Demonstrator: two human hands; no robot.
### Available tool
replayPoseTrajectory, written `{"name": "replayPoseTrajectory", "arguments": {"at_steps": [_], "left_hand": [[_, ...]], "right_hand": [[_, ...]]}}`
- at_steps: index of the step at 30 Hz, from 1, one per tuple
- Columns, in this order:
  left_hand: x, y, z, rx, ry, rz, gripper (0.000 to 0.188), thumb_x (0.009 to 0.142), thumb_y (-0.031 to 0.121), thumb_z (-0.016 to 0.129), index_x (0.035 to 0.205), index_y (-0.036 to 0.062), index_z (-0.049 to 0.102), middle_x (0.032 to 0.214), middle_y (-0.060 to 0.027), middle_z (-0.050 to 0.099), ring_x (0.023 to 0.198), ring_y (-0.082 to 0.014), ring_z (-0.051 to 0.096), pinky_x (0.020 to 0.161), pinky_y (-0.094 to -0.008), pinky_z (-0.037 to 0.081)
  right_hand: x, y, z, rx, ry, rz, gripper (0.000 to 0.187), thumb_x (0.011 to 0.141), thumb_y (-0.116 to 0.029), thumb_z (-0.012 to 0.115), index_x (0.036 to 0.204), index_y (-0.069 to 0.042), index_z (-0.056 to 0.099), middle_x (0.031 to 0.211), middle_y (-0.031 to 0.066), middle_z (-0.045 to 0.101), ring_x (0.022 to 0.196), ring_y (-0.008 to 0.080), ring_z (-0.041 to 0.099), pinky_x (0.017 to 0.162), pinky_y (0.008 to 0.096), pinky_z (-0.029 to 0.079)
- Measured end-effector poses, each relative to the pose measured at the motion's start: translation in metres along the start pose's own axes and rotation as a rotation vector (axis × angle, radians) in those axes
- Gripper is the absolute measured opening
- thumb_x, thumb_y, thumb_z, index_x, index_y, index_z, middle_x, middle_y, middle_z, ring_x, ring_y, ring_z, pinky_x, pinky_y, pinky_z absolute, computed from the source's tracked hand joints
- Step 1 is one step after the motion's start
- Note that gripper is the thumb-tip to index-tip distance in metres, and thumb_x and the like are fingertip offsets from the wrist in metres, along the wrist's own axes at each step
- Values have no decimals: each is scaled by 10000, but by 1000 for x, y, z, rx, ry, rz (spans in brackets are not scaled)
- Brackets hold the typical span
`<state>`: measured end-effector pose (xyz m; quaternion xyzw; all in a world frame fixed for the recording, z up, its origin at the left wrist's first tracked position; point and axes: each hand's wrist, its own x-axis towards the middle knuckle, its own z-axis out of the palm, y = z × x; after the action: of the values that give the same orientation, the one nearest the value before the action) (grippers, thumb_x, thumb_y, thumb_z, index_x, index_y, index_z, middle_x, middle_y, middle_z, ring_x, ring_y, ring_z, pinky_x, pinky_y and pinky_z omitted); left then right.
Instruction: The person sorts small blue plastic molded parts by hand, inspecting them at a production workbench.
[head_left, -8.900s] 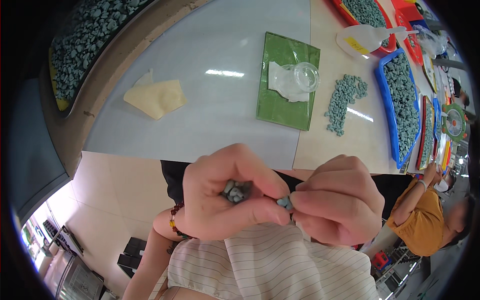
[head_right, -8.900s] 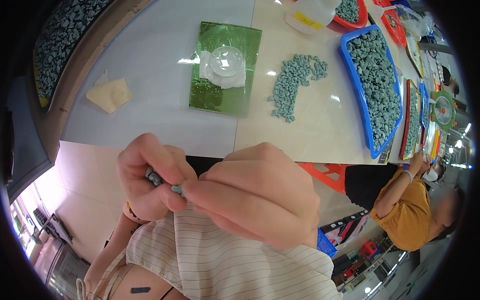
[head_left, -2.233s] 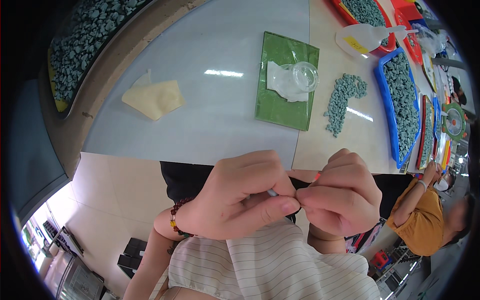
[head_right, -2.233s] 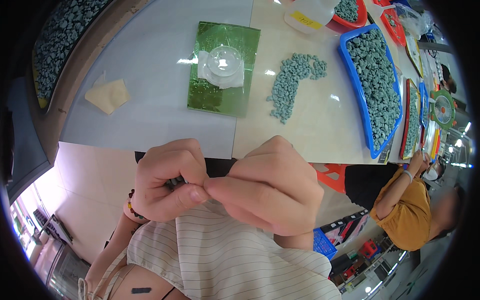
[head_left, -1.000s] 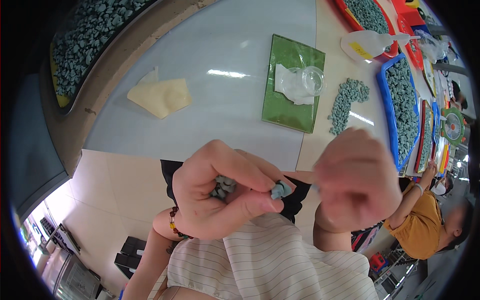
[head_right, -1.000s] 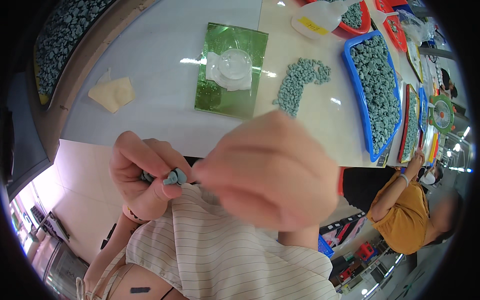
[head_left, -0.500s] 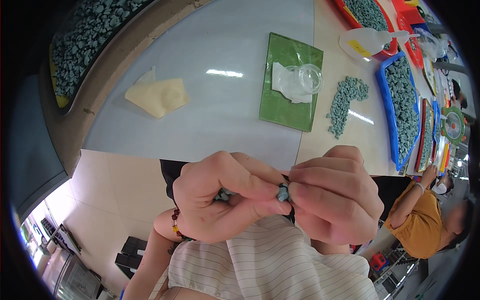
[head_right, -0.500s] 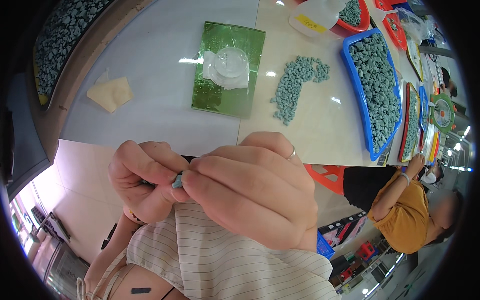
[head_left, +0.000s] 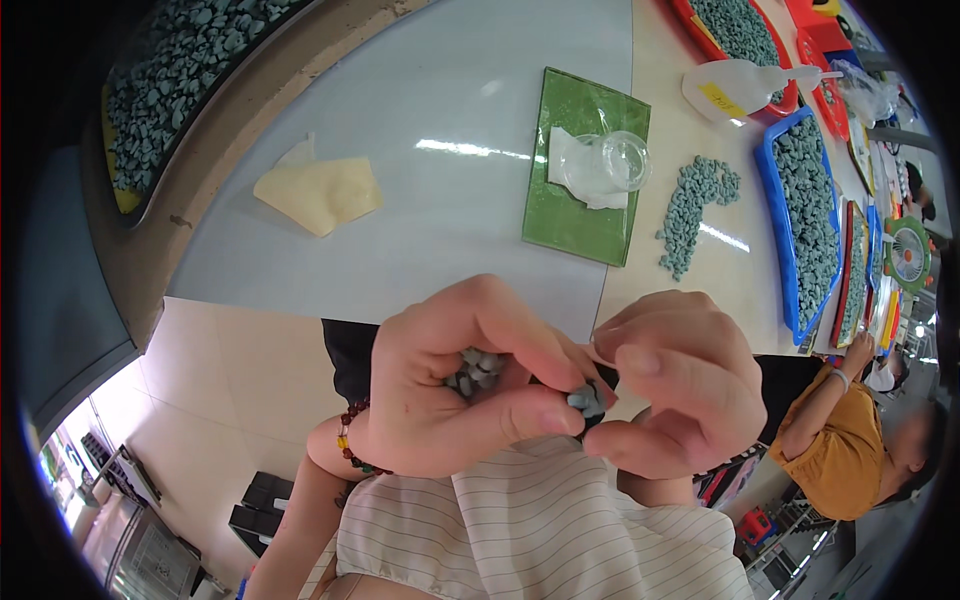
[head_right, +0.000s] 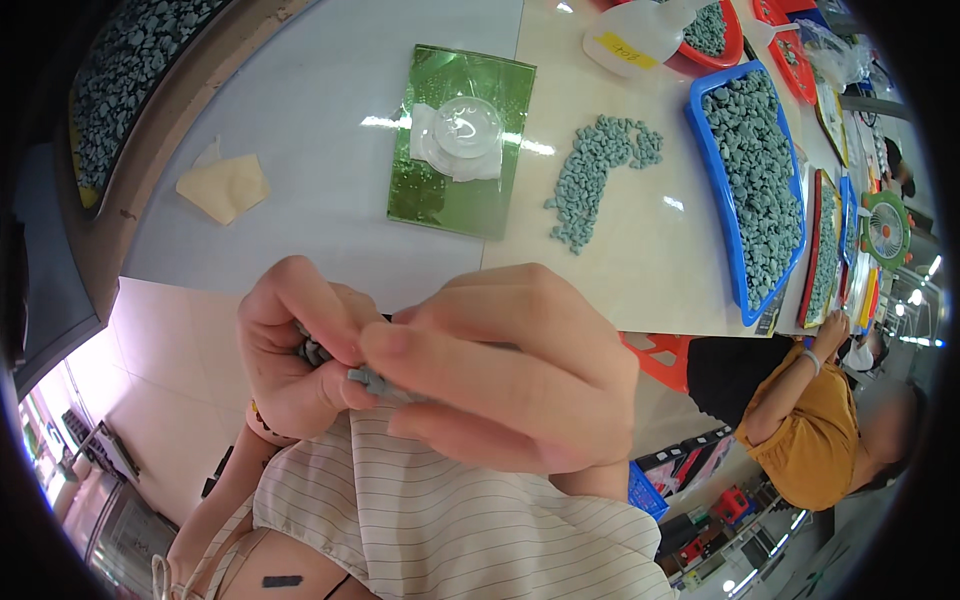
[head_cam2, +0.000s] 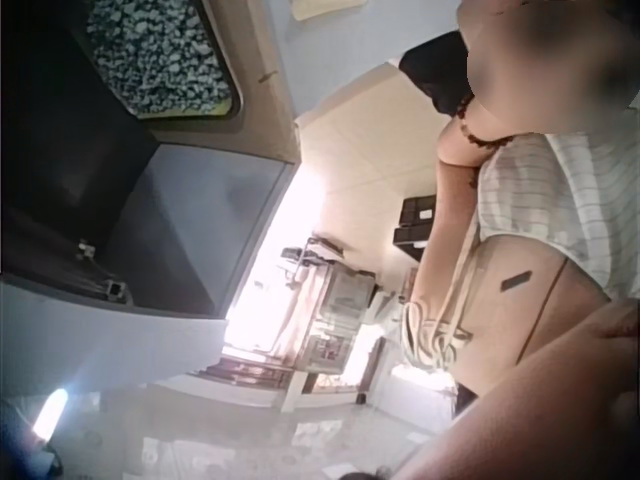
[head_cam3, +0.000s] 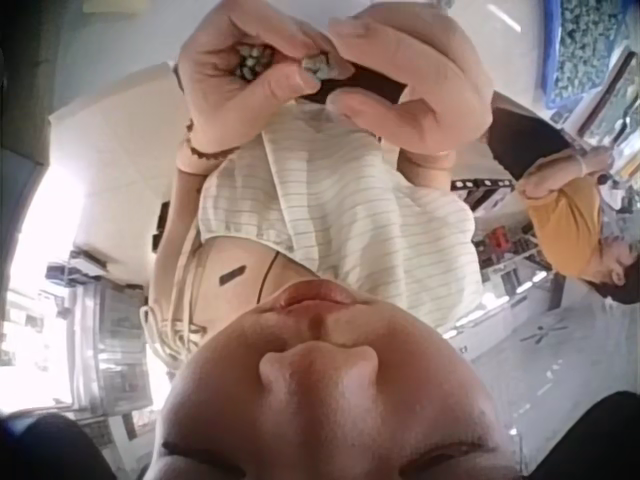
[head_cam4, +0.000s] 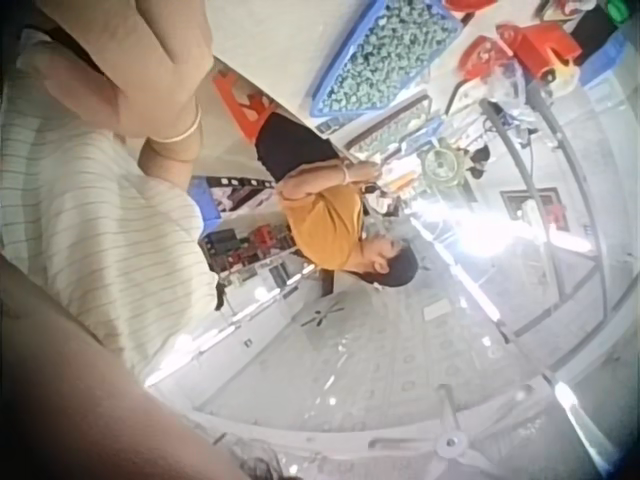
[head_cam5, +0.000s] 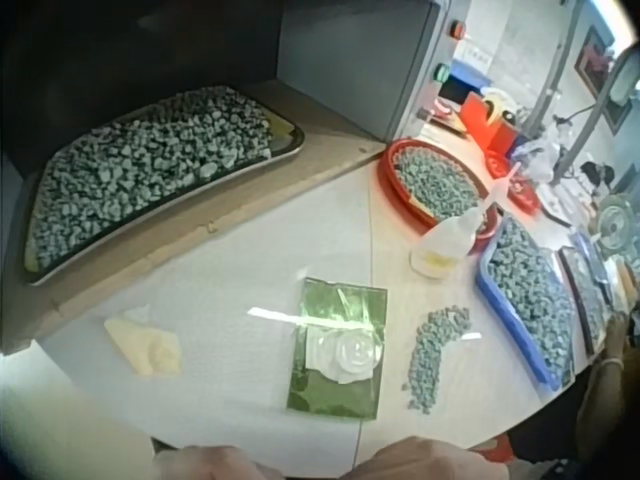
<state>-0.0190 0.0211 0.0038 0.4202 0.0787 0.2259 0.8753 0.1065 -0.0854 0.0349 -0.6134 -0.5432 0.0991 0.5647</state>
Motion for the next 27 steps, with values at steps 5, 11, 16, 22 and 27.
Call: {"name": "replayPoseTrajectory", "arguments": {"at_steps": [5,11,16,22,27], "left_hand": [[-1,-2,1,-21,-44,-65,135,766,21,665,840,2,554,841,-75,632,649,-59,520,608,-189,403],[3,-4,-2,199,-147,-96,289,750,224,710,806,16,517,747,-75,585,605,-82,508,545,-188,394],[7,2,0,251,-157,-164,223,672,128,655,806,-17,551,788,-101,594,488,-35,368,474,-186,329],[3,2,1,183,-89,-201,175,621,100,653,740,0,574,783,-102,597,478,-34,349,454,-185,301],[3,-2,-3,211,-123,-145,151,617,98,661,707,22,566,764,-102,594,540,-67,434,477,-196,327]], "right_hand": [[-5,1,5,-17,5,-53,356,531,-38,751,877,-41,667,773,56,584,620,176,552,531,267,444],[-11,-2,-1,-126,12,-25,311,535,-104,761,815,-34,648,726,47,551,594,168,516,491,255,401],[-14,-2,-2,-308,19,-110,298,560,-183,774,774,-33,631,689,38,518,580,160,477,469,252,354],[-15,-10,-2,-300,-15,-81,412,445,-41,719,853,-16,665,720,19,528,598,157,505,485,255,398],[-15,-11,0,-325,-30,-117,365,464,-35,706,827,-9,672,716,25,537,590,157,515,487,250,408]]}}
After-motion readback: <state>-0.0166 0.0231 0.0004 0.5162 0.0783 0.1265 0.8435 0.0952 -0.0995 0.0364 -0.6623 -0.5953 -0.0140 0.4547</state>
